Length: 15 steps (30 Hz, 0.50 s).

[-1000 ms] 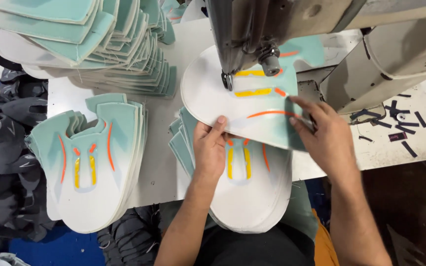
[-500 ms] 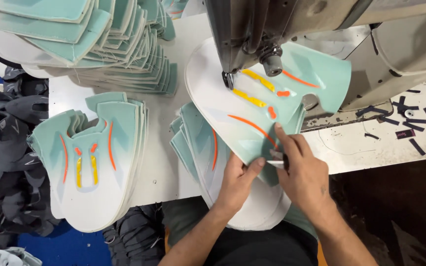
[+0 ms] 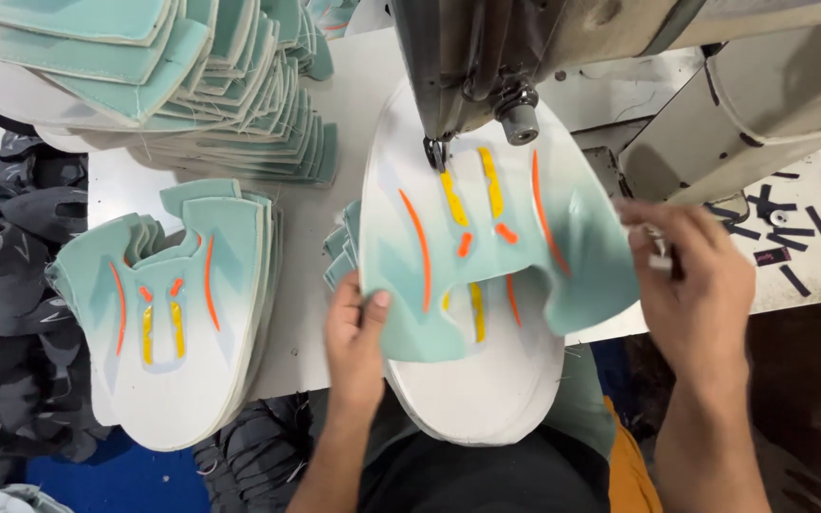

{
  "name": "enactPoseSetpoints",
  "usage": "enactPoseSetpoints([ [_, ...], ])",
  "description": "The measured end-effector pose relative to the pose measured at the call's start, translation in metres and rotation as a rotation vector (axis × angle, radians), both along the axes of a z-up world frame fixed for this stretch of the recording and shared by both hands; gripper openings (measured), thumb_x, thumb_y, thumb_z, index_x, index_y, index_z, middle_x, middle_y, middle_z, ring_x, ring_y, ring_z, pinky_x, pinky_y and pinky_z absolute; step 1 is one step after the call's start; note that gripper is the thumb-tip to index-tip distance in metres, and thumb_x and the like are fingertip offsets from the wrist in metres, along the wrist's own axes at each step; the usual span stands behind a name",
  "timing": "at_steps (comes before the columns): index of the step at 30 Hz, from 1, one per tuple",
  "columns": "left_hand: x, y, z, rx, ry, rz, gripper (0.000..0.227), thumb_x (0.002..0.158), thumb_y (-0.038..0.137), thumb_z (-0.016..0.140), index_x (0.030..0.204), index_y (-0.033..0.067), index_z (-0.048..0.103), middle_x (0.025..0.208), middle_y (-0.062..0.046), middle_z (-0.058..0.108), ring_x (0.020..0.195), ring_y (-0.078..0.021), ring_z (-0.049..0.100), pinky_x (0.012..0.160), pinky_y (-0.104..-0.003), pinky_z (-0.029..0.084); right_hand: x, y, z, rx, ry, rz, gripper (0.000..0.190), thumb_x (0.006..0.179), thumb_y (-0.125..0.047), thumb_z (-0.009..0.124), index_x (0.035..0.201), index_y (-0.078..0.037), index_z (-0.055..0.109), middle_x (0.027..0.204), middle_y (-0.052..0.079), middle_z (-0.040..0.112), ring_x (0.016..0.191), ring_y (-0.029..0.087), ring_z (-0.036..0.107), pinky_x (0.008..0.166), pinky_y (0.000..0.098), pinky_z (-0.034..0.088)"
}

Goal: The person uses a sewing machine to stitch light blue and white shoe parts with orange and yellow accents. They repeatedly pick up a shoe part from a stack, guide it under the sewing machine needle, and then place the finished item onto a growing pile.

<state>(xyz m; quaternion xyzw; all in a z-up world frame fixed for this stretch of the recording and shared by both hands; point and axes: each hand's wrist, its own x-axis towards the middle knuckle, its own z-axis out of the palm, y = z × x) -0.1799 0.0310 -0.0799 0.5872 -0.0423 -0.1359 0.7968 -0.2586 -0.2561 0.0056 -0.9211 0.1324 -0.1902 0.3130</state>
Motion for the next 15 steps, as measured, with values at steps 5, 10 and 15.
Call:
enactPoseSetpoints([
  [5, 0.030, 0.014, 0.002, -0.024, -0.049, 0.152, 0.039, 0.101, 0.012, 0.064, 0.135, -0.0052, 0.056, 0.118, -0.009, 0.069, 0.107, -0.0137, 0.063, 0.098, -0.029, 0.050, 0.032, -0.016, -0.026, 0.292, 0.028, -0.041, 0.051, 0.093, -0.006, 0.071, 0.143, -0.010, 0.060, 0.106, 0.001, 0.073, 0.070, 0.008, 0.056, 0.062, 0.0225, 0.046],
  [10, 0.038, 0.013, -0.003, 0.000, -0.092, 0.158, 0.038, 0.101, 0.012, 0.063, 0.134, -0.0064, 0.056, 0.119, -0.010, 0.070, 0.108, -0.0126, 0.064, 0.099, -0.028, 0.049, 0.042, -0.007, -0.057, 0.794, -0.054, 0.048, 0.054, 0.089, -0.004, 0.072, 0.141, -0.014, 0.062, 0.084, -0.009, 0.057, 0.074, -0.001, 0.049, 0.068, 0.0150, 0.040],
  [15, 0.050, 0.006, -0.009, -0.054, -0.080, 0.178, 0.037, 0.100, 0.009, 0.065, 0.133, -0.0066, 0.056, 0.118, -0.011, 0.070, 0.107, -0.0131, 0.064, 0.098, -0.027, 0.050, 0.058, -0.011, -0.060, 0.745, -0.120, 0.011, 0.038, 0.092, -0.001, 0.072, 0.129, -0.006, 0.074, 0.077, -0.014, 0.042, 0.069, 0.000, 0.034, 0.061, 0.0167, 0.028],
])
